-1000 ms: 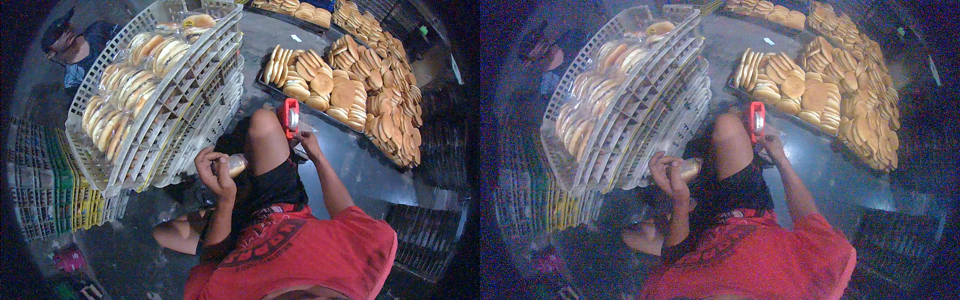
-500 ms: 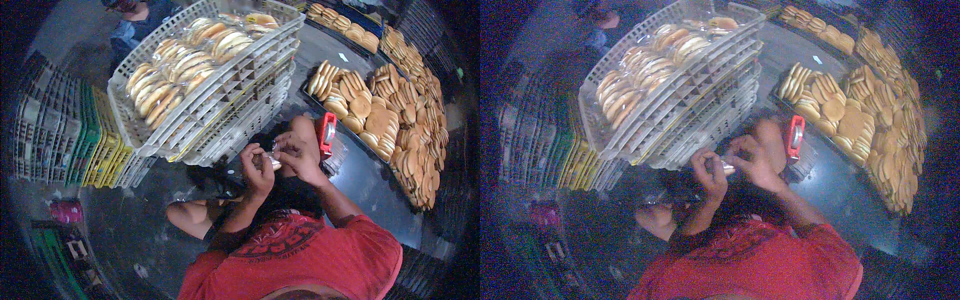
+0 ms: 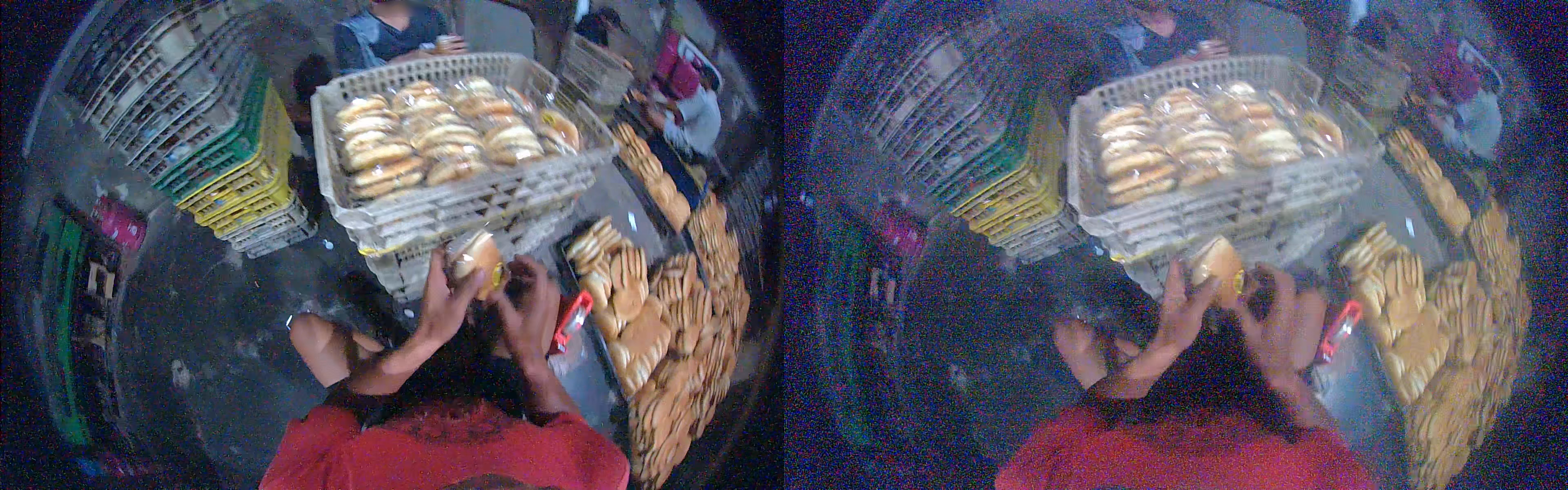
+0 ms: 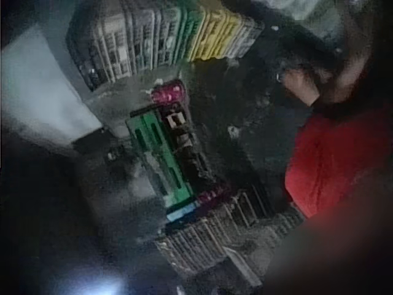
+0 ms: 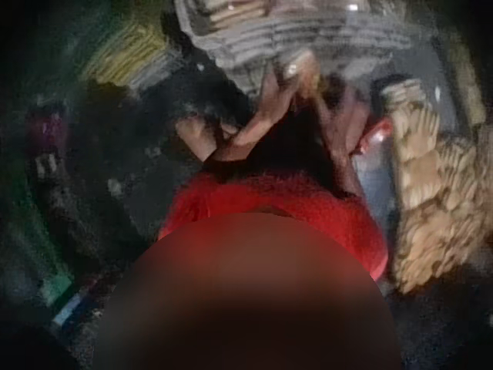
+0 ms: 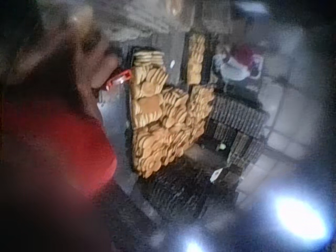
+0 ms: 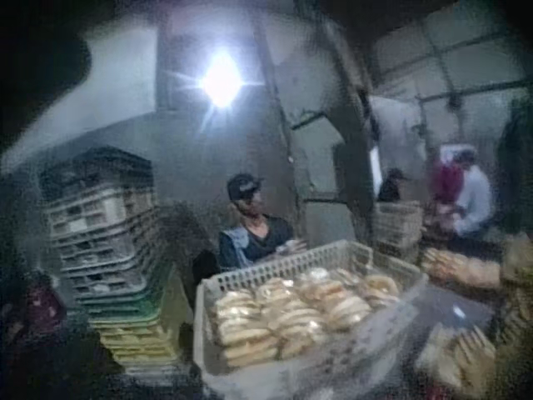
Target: The person sits on the floor and repeatedly picks up bread rolls, places them into clear plastic bags, seals the bags, and stacks them into a crate. A coworker assists by handing over rolls and moving crates.
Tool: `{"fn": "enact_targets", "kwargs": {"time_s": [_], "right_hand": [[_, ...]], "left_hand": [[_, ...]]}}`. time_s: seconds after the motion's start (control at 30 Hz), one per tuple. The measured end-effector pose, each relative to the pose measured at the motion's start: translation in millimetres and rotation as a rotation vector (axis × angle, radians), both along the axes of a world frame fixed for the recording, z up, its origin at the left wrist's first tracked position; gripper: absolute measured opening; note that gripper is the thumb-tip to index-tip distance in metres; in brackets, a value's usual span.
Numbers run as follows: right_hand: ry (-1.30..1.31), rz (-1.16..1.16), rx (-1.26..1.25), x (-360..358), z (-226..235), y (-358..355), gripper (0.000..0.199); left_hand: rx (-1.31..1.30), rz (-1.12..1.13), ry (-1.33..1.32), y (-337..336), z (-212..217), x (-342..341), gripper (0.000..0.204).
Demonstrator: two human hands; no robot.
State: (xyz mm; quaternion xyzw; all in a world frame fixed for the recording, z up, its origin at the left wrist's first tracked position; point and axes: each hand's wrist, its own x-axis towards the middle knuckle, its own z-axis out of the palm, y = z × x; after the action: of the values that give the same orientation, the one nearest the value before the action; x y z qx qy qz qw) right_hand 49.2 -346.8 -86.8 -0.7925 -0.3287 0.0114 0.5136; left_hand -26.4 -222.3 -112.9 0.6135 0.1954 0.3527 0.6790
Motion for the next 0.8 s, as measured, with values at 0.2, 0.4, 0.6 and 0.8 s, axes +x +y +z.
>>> {"fn": "enact_targets", "kwargs": {"time_s": [0.2, 0.4, 0.6, 0.8], "right_hand": [[0.264, 0.221, 0.316, 42.8, 26.0, 30.7, 0.074], [-0.024, 0.482, 0.383, 119.5, 59.5, 117.1, 0.073], [-0.425, 0.880, 0.017, 123.0, 78.5, 209.7, 0.056], [-0.608, 1.105, -0.454, 102.2, 58.4, 247.2, 0.051]], "left_hand": [[0.718, -0.048, 0.140, 116.1, 104.7, -11.4, 0.019], [1.474, -0.094, 1.443, 236.0, 104.7, 36.0, 0.037], [1.244, -0.068, 1.004, 298.4, 84.8, 54.1, 0.035], [0.791, 0.042, 0.420, 324.2, 95.0, 64.3, 0.024]]}}
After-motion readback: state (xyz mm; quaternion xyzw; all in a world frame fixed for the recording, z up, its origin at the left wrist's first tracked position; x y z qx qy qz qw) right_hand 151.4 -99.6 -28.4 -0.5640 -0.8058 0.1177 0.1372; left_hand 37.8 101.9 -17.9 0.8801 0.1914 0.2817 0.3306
